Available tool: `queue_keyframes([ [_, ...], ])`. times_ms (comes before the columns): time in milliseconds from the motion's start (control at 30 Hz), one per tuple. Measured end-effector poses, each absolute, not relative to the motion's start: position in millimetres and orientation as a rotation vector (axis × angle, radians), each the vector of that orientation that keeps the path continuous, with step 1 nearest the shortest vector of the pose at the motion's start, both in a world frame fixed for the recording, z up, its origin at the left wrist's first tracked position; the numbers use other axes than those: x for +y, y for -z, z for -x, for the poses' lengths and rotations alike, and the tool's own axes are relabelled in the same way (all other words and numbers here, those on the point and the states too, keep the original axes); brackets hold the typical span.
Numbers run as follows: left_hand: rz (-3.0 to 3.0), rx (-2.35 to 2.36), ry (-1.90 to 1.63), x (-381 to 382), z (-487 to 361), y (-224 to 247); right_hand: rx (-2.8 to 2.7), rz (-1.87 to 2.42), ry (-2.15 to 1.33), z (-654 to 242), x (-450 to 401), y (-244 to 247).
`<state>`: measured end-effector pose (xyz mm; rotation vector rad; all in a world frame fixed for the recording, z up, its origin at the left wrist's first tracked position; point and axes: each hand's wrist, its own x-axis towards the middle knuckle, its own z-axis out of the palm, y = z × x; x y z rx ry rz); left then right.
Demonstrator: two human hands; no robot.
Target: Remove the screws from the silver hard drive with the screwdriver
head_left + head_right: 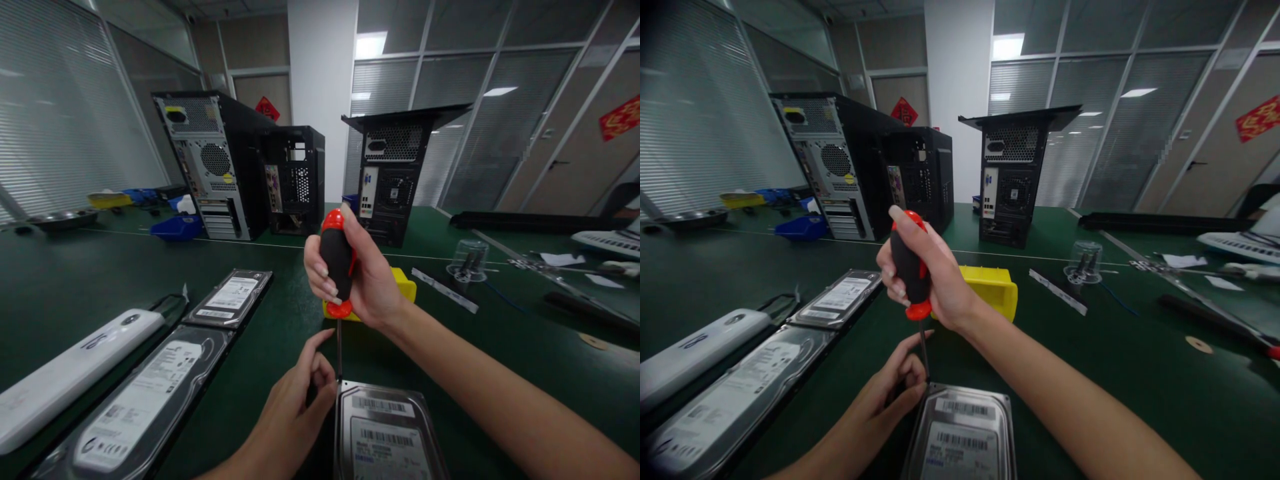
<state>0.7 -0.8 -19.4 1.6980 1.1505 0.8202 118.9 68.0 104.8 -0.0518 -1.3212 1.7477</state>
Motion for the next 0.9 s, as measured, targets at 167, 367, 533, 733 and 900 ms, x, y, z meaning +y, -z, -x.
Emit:
queue_keyframes([
  [167,-1.716,1.129,-0.822,0.8,0.7,21.0,-1.34,0.09,-1.713,-120.0,67.8,-105.1],
  [367,-1.738,1.161,-0.783,0.7,0.0,18.8,-1.265,-0.02,-1.767,-120.8,71.5,-101.8],
  [533,-1.753,1.16,-0.769,-0.7,1.1,16.1,-1.294,-0.074,-1.683,-119.2,69.3,-99.9],
  [733,-1.762,1.139,-0.777,-0.5,1.9,20.0,-1.341,-0.016,-1.556,-119.6,67.9,-100.0],
  [900,-1.781,1.166,-0.757,-0.5,0.3,15.6,-1.341,-0.036,-1.604,-123.4,69.0,-104.4],
])
